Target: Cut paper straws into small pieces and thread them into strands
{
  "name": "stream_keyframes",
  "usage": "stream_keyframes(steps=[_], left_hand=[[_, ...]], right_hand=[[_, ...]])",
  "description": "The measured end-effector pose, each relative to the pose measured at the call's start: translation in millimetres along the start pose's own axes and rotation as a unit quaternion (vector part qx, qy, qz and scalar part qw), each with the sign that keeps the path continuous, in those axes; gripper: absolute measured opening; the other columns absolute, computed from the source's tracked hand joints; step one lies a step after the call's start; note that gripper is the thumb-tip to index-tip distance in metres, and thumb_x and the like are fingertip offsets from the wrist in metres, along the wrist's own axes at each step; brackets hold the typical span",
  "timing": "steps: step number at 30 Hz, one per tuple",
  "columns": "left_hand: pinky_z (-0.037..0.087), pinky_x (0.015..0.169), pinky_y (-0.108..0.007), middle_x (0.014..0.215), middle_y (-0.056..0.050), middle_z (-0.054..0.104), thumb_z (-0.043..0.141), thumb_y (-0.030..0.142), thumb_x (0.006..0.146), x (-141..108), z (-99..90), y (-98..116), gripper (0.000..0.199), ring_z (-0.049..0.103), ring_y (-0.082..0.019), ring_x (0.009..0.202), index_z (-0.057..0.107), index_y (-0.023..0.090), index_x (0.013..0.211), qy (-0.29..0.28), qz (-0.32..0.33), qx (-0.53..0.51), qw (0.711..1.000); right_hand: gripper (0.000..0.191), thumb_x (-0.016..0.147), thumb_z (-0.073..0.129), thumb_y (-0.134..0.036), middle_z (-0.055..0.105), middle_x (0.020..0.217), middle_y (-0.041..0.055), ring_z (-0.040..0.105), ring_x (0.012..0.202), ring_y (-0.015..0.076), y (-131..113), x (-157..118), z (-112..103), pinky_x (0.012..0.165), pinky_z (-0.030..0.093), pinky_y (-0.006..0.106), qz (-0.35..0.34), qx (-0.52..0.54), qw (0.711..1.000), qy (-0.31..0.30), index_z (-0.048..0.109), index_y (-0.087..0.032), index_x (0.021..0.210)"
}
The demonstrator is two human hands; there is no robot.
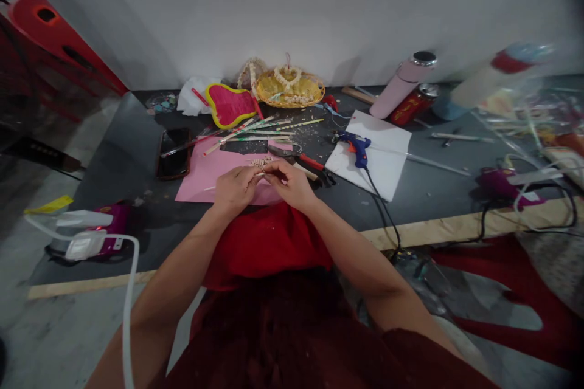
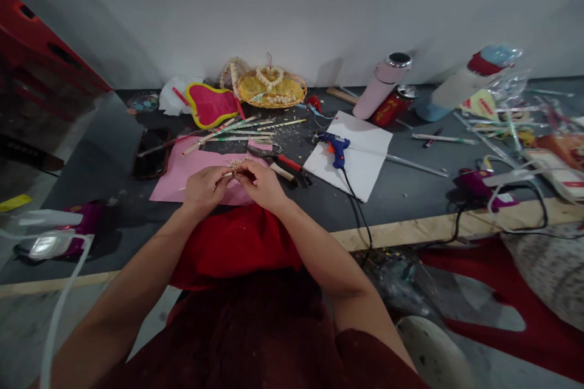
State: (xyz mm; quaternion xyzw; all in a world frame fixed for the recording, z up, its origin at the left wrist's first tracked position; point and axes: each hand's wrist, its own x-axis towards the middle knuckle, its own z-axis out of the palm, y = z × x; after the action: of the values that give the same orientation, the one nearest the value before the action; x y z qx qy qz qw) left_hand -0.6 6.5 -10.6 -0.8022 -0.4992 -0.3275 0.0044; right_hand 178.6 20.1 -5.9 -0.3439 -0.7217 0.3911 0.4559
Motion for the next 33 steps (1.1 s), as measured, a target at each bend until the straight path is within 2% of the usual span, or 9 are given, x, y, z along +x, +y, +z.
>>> stream_keyframes(steps=[4,10,15,20,26,33], left_hand=[[0.054,0.076,-0.031,0.096,-0.007,0.076,0.044,0.034,0.096,-1,2.4,0,0.03,0.07,-0.021,0.088,0.07,0.02,0.102,-0.007,0.004,0.007,1.0],[0.054,0.08,-0.03,0.097,-0.006,0.076,0.05,0.033,0.094,-1,-0.3,0,0.026,0.07,-0.019,0.089,0.07,0.02,0.104,0.0,0.023,-0.044,0.999],[0.054,0.078,-0.027,0.092,-0.006,0.076,0.052,0.031,0.093,1,-4.5,3,0.023,0.07,-0.017,0.085,0.071,0.018,0.096,0.012,0.025,-0.071,0.997],[0.054,0.077,-0.026,0.088,-0.006,0.076,0.056,0.026,0.091,1,-5.7,6,0.018,0.07,-0.017,0.083,0.071,0.017,0.093,0.041,0.027,-0.085,0.995],[0.055,0.075,-0.028,0.086,-0.006,0.076,0.056,0.027,0.089,1,-6.2,7,0.017,0.069,-0.016,0.081,0.07,0.019,0.09,0.041,0.019,-0.096,0.994],[0.055,0.076,-0.029,0.087,-0.006,0.076,0.054,0.029,0.091,1,-7.9,7,0.019,0.07,-0.017,0.082,0.07,0.019,0.092,0.038,0.018,-0.092,0.995]], right_hand=[[0.008,0.087,0.056,-0.026,0.065,0.087,0.0035,0.06,0.078,0.0147,1,1,0,0.072,0.047,0.029,0.024,-0.021,0.999,0.004,0.06,-0.02,0.09],[0.018,0.087,0.058,-0.037,0.053,0.069,-0.0033,0.049,0.058,0.0093,-1,3,-4,0.057,0.042,0.025,0.104,0.111,0.988,-0.035,0.055,-0.02,0.083],[0.03,0.086,0.061,-0.047,0.05,0.068,-0.0041,0.048,0.058,0.0082,-2,4,-7,0.057,0.041,0.024,0.119,0.199,0.97,-0.079,0.054,-0.019,0.078],[0.037,0.082,0.066,-0.054,0.052,0.071,-0.0031,0.048,0.058,0.0075,-1,4,-7,0.055,0.042,0.023,0.146,0.245,0.955,-0.086,0.055,-0.019,0.078],[0.039,0.078,0.068,-0.056,0.053,0.071,-0.0033,0.048,0.058,0.0072,-2,3,-7,0.055,0.042,0.023,0.173,0.253,0.948,-0.089,0.056,-0.019,0.08],[0.039,0.079,0.068,-0.056,0.053,0.069,-0.0036,0.047,0.057,0.0075,-3,4,-6,0.056,0.041,0.023,0.175,0.252,0.948,-0.09,0.056,-0.019,0.077]])
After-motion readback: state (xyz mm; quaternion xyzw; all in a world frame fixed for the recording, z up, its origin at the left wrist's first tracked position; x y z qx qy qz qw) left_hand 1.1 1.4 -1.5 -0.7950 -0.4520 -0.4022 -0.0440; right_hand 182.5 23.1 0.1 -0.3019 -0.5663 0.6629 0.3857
